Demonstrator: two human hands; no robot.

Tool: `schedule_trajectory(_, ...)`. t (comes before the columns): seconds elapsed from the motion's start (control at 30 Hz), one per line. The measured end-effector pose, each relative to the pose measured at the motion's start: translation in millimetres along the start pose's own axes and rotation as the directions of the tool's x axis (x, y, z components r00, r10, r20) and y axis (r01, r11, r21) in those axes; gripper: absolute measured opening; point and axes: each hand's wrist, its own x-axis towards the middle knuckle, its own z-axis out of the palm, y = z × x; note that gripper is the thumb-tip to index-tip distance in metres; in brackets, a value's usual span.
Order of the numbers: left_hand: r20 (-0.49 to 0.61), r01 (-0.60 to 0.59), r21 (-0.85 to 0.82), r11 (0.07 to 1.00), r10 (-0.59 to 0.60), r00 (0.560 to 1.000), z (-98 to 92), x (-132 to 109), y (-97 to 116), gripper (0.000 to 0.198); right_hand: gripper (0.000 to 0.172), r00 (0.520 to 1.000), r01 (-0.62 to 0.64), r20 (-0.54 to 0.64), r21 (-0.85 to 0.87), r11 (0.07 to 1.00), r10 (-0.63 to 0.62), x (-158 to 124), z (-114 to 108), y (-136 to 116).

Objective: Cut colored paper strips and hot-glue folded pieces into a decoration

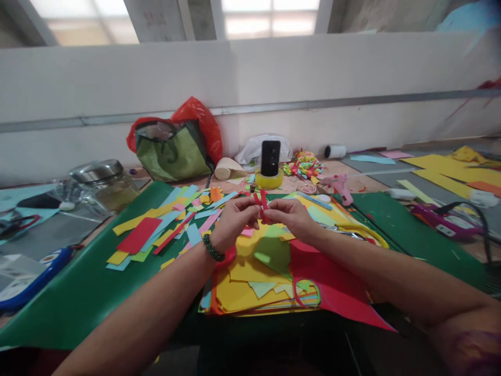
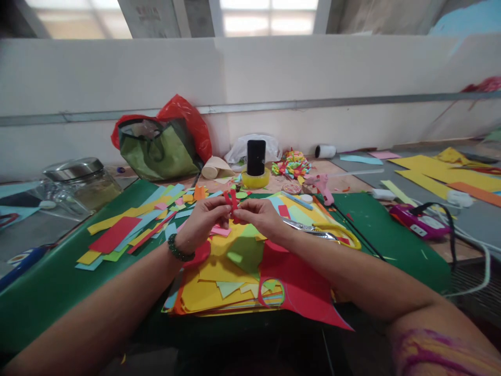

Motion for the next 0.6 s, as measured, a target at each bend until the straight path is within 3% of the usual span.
schedule_trajectory(0.1, 0.122, 0.105, -0.166, 0.980, -0.085, 0.989, -4.4, 2.0, 0.7, 0.027, 0.025, 1.000, 0.009, 0.013, 0.033, 0.999, -0.010, -1.1, -1.1, -0.9)
schedule_trajectory(0.2, 0.211, 0.155, -0.276, 0.949, -0.098, 0.973, -8.7, 3.8, 2.0, 0.032, 0.023, 0.999, 0.008, 0.036, 0.071, 0.997, -0.010, -2.8, -1.5, -2.6)
schedule_trajectory(0.47, 0.199, 0.143, -0.286, 0.947, -0.087, 0.976, -9.1, 2.5, 2.8, 0.039, 0.017, 0.994, 0.000, 0.108, 0.160, 0.987, -0.018, -4.8, -1.9, -5.5)
schedule_trajectory(0.6, 0.249, 0.163, -0.263, 0.951, -0.096, 0.964, -9.2, 2.1, 1.5, 0.041, 0.017, 0.990, 0.007, 0.136, 0.175, 0.985, -0.031, -4.6, -2.4, -3.3)
